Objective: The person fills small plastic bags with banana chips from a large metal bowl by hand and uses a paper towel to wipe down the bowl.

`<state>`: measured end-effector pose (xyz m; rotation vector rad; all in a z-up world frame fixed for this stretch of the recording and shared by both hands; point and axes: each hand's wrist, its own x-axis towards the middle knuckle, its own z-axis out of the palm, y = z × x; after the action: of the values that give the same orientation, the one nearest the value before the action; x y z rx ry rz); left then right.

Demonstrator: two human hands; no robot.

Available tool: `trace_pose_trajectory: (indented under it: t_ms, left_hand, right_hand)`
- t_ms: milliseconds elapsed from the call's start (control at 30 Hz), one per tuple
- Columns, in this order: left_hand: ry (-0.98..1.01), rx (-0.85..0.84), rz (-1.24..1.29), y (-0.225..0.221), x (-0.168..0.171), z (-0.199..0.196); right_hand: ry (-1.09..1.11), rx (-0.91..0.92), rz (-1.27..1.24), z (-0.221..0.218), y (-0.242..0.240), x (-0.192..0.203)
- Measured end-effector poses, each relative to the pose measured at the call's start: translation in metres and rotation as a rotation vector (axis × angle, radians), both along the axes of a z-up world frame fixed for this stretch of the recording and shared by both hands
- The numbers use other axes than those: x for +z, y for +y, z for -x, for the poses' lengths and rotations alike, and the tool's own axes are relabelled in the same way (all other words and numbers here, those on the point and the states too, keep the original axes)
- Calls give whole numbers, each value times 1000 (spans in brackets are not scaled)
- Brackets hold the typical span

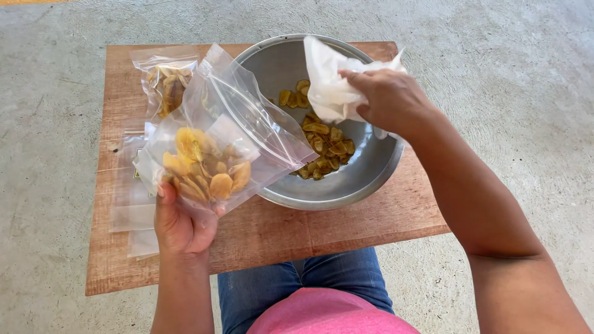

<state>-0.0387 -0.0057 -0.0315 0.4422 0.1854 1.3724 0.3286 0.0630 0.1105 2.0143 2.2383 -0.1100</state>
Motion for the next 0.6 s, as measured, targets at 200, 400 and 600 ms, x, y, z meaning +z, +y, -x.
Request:
trace_pose_trajectory:
  t_ms: [200,400,600]
  left_hand:
    - [2,6,3,-1,8,-4]
    - [19,14,2,-1,23,-8]
    - [-10,-23,-23,-1,22,-12]
  right_hand:
    - [599,22,-93,-22,3,-15]
    - [487,-64,62,-6,-1,-10]
    - [540,-145,85,9,-11,-2]
